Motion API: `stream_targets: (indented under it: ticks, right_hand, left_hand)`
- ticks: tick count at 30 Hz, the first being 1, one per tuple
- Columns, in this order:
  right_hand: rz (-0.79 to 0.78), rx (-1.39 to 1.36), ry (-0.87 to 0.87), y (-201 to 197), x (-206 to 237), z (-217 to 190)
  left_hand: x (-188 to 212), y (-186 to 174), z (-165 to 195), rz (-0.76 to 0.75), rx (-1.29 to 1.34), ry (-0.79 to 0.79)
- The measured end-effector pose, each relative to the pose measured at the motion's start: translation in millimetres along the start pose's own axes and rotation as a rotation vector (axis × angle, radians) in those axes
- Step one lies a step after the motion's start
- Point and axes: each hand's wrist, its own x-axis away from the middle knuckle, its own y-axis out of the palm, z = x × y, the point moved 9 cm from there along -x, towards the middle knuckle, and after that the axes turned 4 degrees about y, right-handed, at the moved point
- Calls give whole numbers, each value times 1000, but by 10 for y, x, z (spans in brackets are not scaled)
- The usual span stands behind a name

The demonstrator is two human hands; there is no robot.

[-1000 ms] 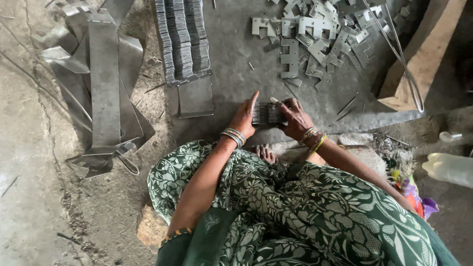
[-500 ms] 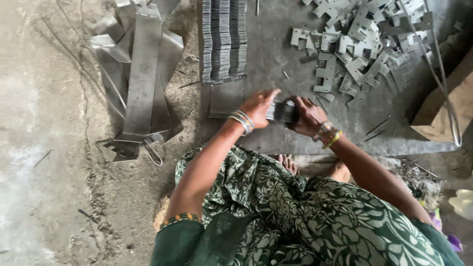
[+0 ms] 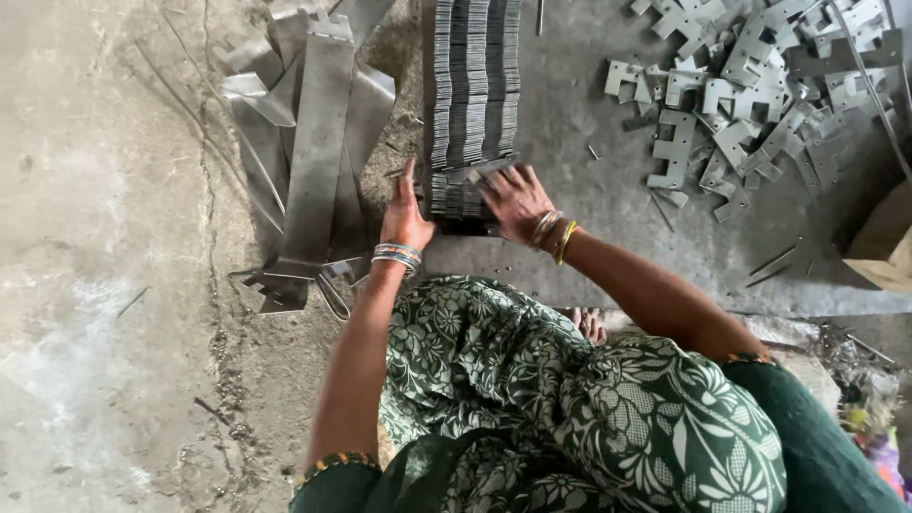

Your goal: The person sits on the floor and assembles small metal brackets by hand, picking up pieces from a pile and stacking them into neat rows. The person occasionally uses a long metal rod to move parts around.

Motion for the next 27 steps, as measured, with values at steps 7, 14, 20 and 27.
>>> stream_targets:
  ticks: [7, 14, 20, 27]
  right_hand:
    - [200, -154, 312, -39, -204, 102]
    - [280, -652, 509, 56, -261, 148]
    - [320, -731, 545, 66, -231, 145]
    - [199, -694, 497, 122, 27, 277]
  left_hand:
    - [-89, -77, 119, 250, -35, 210]
    - [-288, 293, 51, 6, 197, 111]
    - [-308, 181, 156, 50, 111, 246]
    - [-310, 316, -2, 0, 164, 69]
